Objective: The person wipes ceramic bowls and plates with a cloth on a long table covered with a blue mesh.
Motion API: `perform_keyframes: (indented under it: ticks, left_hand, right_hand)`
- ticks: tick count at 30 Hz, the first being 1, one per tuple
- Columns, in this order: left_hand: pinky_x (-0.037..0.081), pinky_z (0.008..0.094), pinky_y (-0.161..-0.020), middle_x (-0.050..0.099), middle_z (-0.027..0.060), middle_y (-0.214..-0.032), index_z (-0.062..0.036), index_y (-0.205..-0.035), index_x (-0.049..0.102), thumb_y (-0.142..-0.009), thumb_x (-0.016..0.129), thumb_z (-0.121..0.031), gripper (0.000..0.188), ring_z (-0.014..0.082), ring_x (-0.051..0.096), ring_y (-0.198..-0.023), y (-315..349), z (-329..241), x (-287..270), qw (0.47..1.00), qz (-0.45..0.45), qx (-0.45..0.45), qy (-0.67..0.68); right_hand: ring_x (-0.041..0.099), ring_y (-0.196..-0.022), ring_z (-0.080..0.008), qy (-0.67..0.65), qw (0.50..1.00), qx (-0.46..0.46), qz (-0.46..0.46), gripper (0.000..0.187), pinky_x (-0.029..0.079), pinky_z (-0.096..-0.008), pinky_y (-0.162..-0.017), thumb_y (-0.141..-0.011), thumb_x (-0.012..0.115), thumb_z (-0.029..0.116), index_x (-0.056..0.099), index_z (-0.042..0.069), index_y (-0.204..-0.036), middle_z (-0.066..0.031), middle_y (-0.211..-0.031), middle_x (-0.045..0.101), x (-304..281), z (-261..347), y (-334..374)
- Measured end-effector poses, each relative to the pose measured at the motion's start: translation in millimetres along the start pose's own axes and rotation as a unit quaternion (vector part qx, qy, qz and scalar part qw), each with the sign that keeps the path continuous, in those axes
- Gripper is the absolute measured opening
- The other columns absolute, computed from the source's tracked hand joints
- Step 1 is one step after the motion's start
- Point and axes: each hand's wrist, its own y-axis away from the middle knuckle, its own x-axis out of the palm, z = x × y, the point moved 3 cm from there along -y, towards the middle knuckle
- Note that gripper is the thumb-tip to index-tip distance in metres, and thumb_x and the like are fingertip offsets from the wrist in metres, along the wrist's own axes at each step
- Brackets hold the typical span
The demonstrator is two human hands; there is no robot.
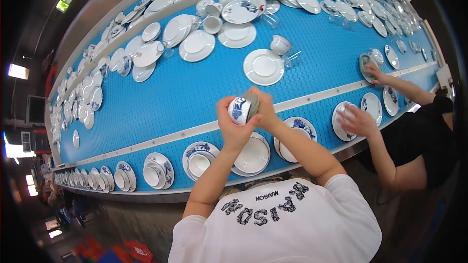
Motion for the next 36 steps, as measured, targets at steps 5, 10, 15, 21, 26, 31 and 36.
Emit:
perform_keyframes:
  ticks: [5, 10, 15, 21, 26, 31, 36]
  left_hand:
    - [0.043, 0.0320, -0.080, 0.050, 0.0133, -0.098, -0.0018, -0.103, 0.047, -0.062, 0.065, -0.005, 0.045, 0.0233, 0.053, -0.090, 0.2, 11.5, 5.1, 0.998, 0.038, 0.014, -0.046]
    - [0.043, 0.0305, -0.085, 0.052, 0.0123, -0.110, -0.0020, -0.108, 0.049, -0.071, 0.057, -0.001, 0.038, 0.0190, 0.053, -0.099, 40.9, 53.1, -22.2, 0.941, 0.213, -0.262, 0.031]
    - [0.040, 0.0335, -0.092, 0.046, 0.0133, -0.125, -0.0041, -0.121, 0.045, -0.078, 0.061, -0.010, 0.046, 0.0205, 0.048, -0.112, 39.9, 47.1, 26.5, 0.945, 0.300, -0.122, -0.047]
    - [0.038, 0.0434, -0.095, 0.044, 0.0143, -0.126, -0.0063, -0.126, 0.038, -0.085, 0.054, -0.036, 0.054, 0.0269, 0.044, -0.115, -35.3, 85.3, 78.6, 0.828, 0.004, -0.377, 0.416]
    - [0.038, 0.0426, -0.096, 0.044, 0.0118, -0.127, -0.0077, -0.128, 0.037, -0.079, 0.056, -0.049, 0.067, 0.0264, 0.045, -0.115, -49.9, 65.0, 124.9, 0.847, 0.080, -0.328, 0.411]
    - [0.041, 0.0366, -0.092, 0.047, 0.0111, -0.118, -0.0034, -0.124, 0.035, -0.071, 0.071, -0.029, 0.069, 0.0205, 0.048, -0.109, -35.9, 41.4, 183.2, 0.871, 0.145, -0.312, 0.351]
    - [0.045, 0.0333, -0.078, 0.048, 0.0127, -0.104, -0.0022, -0.106, 0.039, -0.059, 0.079, -0.025, 0.066, 0.0208, 0.051, -0.094, -28.5, -26.7, 250.9, 0.999, 0.027, 0.035, -0.030]
  right_hand:
    - [0.058, -0.078, -0.0144, -0.499, 0.829, 0.244, 0.063, 0.035, 0.047, -0.0246, -0.069, -0.071, 0.064, 0.020, 0.056, 0.007, -0.103, -0.0072, -0.090, 0.061, -5.5, -21.7, 27.3]
    - [0.061, -0.088, -0.0285, 0.080, 0.981, 0.169, 0.052, 0.052, 0.048, -0.0365, -0.076, -0.063, 0.066, 0.022, 0.053, 0.006, -0.110, -0.0172, -0.092, 0.063, -123.7, -48.5, -24.5]
    - [0.060, -0.088, -0.0320, 0.091, 0.977, 0.170, -0.089, 0.040, 0.048, -0.0387, -0.075, -0.065, 0.064, 0.019, 0.058, 0.012, -0.104, -0.0179, -0.093, 0.062, -161.0, -143.8, -123.8]
    - [0.060, -0.087, -0.0307, 0.017, 0.991, -0.099, 0.084, 0.040, 0.048, -0.0380, -0.074, -0.064, 0.067, 0.012, 0.057, 0.013, -0.103, -0.0150, -0.091, 0.062, -129.1, -85.8, -62.9]
    - [0.060, -0.084, -0.0299, -0.076, 0.989, -0.116, -0.055, 0.052, 0.048, -0.0357, -0.075, -0.060, 0.072, 0.010, 0.053, 0.012, -0.109, -0.0118, -0.092, 0.061, -203.2, -69.6, -14.6]
    - [0.057, -0.088, -0.0265, 0.250, 0.924, -0.289, -0.002, 0.043, 0.049, -0.0329, -0.074, -0.068, 0.068, 0.019, 0.052, 0.009, -0.107, -0.0108, -0.102, 0.055, -195.1, -51.8, -7.9]
    - [0.054, -0.095, -0.0188, -0.115, 0.986, -0.079, -0.091, 0.032, 0.047, -0.0326, -0.078, -0.080, 0.058, 0.022, 0.050, 0.009, -0.108, -0.0054, -0.105, 0.055, -184.3, -172.3, 22.4]
